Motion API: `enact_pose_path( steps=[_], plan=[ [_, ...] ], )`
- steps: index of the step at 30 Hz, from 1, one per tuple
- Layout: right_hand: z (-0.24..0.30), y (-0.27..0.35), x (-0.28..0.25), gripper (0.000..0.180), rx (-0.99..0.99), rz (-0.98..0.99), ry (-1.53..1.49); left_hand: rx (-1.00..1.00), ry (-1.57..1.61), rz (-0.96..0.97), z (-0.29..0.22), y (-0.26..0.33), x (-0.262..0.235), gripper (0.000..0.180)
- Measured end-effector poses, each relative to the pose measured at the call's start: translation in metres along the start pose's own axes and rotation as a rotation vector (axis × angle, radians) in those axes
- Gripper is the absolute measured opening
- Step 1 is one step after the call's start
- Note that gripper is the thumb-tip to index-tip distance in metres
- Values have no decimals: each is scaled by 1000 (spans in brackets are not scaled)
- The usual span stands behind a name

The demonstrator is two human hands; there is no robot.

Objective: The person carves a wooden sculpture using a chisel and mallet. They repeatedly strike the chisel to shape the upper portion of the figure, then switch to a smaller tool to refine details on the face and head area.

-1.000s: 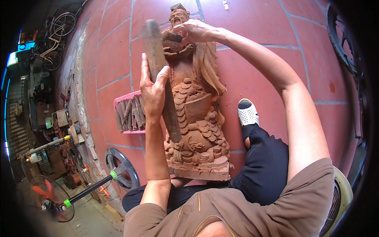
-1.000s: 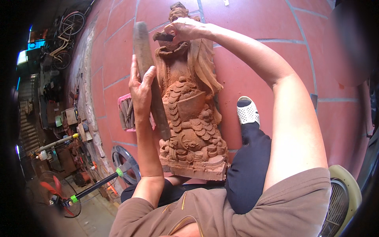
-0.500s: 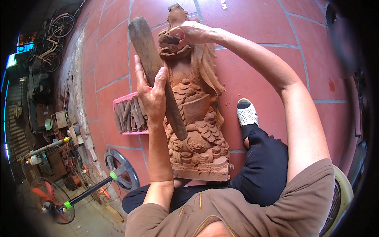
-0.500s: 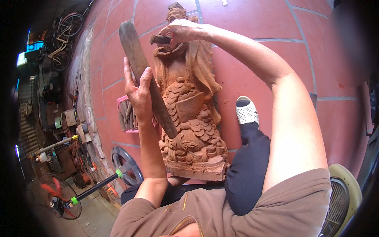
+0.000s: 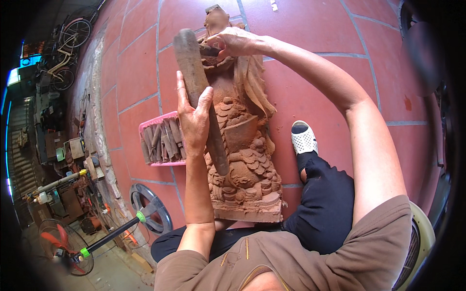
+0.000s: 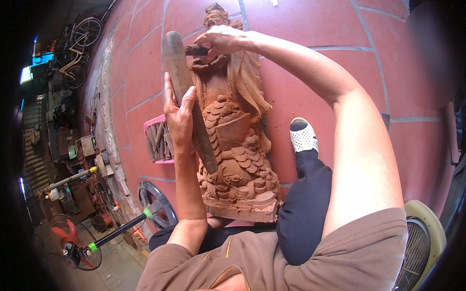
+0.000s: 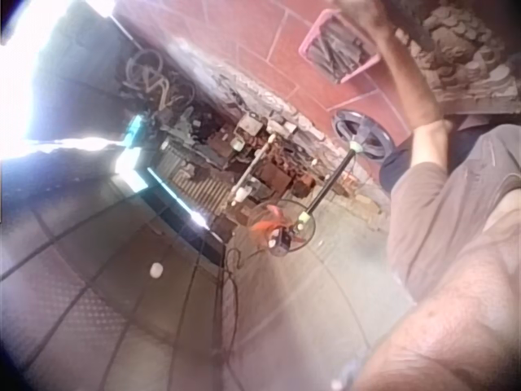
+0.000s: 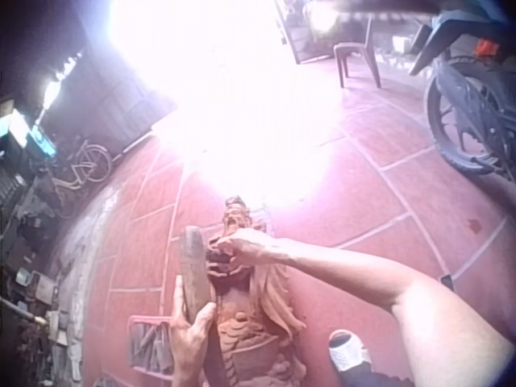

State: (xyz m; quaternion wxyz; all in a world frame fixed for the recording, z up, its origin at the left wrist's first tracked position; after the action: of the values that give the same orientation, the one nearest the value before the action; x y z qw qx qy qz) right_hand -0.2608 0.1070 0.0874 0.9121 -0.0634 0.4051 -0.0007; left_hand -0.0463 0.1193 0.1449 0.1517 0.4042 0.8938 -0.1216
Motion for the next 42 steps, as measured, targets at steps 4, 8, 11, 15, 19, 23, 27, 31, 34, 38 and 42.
enact_pose_path(
  steps=[4,8,11,15,19,23,27,31,34,38,42],
  plan=[
    [0,1,-1,48,-14,-58,7,-47,-1,-25,-11,2,4,76],
    [-2,0,-1,47,-6,-36,10,-93,-17,23,-8,-2,-5,76],
    [0,-1,-2,48,40,-21,13,-59,47,-75,-1,1,-16,77],
    [-7,7,-4,42,19,-106,-29,4,18,-132,-11,2,-16,77],
    [-4,5,-2,53,26,-26,0,-21,-29,-66,-12,1,-2,80],
    [4,-1,-2,52,-4,3,15,4,-125,31,8,-4,-2,81],
    [-2,0,4,50,8,39,20,-26,-58,-39,-8,5,5,79],
    [-10,8,-1,44,20,-103,-42,-125,-31,30,-6,4,-3,78],
    [-39,9,-14,40,14,-187,9,-56,84,-2,-2,5,-4,75],
    [-34,3,-19,36,89,-263,-174,-73,261,-59,4,14,-13,74],
    [-27,-6,-14,45,81,-323,-99,-82,281,-63,8,13,-13,74]
  ],
)
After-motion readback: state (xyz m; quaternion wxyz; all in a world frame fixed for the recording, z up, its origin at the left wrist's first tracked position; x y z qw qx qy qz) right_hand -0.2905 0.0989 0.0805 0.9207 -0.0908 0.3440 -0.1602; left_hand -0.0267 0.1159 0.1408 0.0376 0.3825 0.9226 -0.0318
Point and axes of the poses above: each hand's wrist, its own y-axis away from the middle knuckle, its own x-axis out of the palm, z = x × y, the point moved 6 cm from there along -y, towards the middle knuckle, and after that the axes turned 8 degrees about z, right-handed, at the moved point
